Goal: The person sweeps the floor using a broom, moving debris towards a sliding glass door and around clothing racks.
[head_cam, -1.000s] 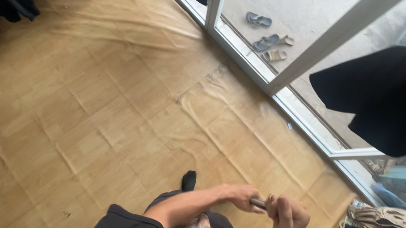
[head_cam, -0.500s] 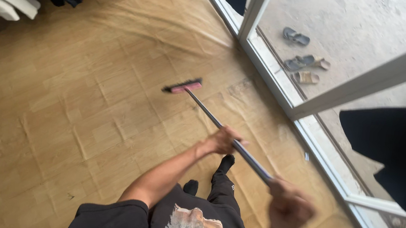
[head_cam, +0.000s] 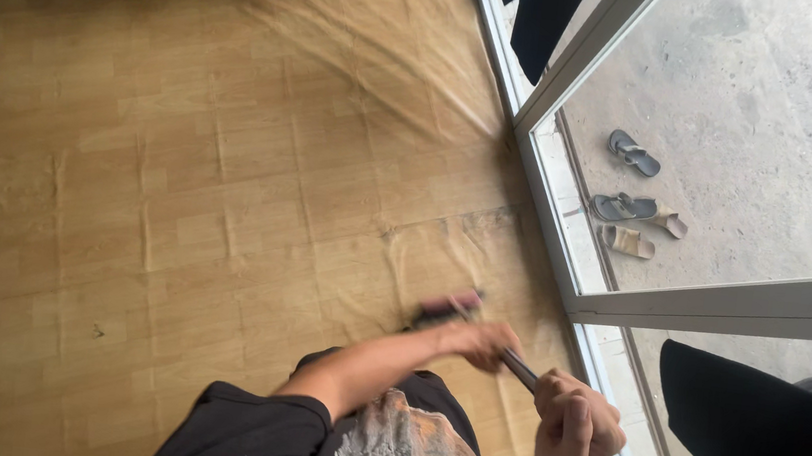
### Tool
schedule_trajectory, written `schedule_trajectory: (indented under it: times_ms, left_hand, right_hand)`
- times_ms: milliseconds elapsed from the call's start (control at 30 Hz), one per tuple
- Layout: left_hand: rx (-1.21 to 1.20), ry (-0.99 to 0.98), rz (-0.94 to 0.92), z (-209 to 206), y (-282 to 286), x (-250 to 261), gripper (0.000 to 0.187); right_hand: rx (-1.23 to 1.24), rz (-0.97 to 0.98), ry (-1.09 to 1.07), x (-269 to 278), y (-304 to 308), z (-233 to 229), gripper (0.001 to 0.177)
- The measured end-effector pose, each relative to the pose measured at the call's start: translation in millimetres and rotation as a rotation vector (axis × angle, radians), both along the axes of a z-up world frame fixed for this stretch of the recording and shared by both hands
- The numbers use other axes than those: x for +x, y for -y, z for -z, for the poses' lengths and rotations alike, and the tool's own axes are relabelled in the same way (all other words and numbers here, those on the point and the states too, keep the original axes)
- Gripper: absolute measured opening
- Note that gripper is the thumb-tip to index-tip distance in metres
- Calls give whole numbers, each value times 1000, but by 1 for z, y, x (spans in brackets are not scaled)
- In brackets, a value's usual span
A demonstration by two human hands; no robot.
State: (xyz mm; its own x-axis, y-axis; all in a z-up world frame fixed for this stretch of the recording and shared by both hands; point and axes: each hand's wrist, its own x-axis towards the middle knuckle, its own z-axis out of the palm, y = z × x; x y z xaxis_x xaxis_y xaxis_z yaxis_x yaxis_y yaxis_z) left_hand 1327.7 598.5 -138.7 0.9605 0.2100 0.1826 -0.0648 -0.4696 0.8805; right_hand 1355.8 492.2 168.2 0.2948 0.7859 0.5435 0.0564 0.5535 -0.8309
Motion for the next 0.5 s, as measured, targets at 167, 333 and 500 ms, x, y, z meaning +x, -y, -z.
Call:
schedule_trajectory:
  times_ms: [167, 333, 500]
  left_hand:
    - [154, -258, -443, 36, -131, -80, 21]
    - [407, -5, -802, -62, -189, -131, 36]
    - [71, 211, -738, -160, -168, -57, 27]
  right_hand:
    - [-194, -137, -291, 2, -53, 105, 45]
    - [68, -138, -274, -10, -129, 85, 51]
    - [150, -417, 178, 73, -155, -71, 37]
